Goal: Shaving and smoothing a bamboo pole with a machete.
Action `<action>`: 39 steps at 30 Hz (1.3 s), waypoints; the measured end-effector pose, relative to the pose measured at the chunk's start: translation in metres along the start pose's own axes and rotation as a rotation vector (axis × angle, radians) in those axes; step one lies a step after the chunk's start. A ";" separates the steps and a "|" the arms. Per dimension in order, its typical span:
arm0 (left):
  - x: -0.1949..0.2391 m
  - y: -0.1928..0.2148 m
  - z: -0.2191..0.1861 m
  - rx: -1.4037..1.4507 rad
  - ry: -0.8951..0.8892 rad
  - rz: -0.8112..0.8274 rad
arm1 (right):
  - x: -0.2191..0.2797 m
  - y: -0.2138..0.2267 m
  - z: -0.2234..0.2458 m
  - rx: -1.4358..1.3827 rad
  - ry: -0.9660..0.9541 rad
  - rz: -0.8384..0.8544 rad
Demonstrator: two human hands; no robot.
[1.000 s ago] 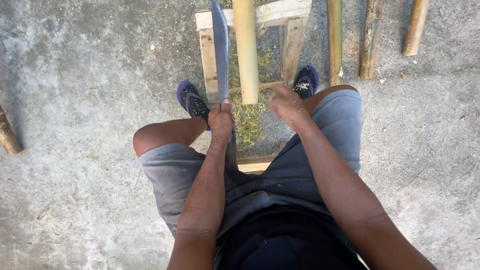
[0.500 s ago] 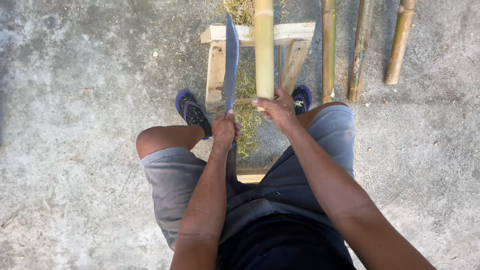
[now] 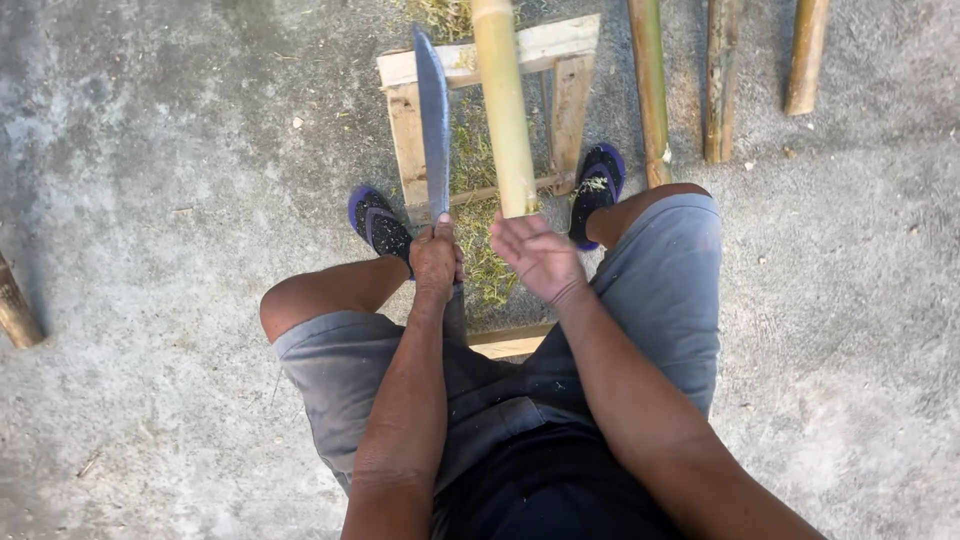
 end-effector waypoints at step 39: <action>0.064 -0.075 -0.188 -0.834 -0.669 0.109 | 0.009 -0.086 0.113 0.714 0.357 -0.067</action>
Point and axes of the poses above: each hand's wrist, its own x-axis away from the middle knuckle, its own y-axis out of the back of the hand, z = x × y, the point moved 10 cm from there along -x, towards the middle knuckle, and after that the axes turned 5 degrees about z, right-handed, at the moved point
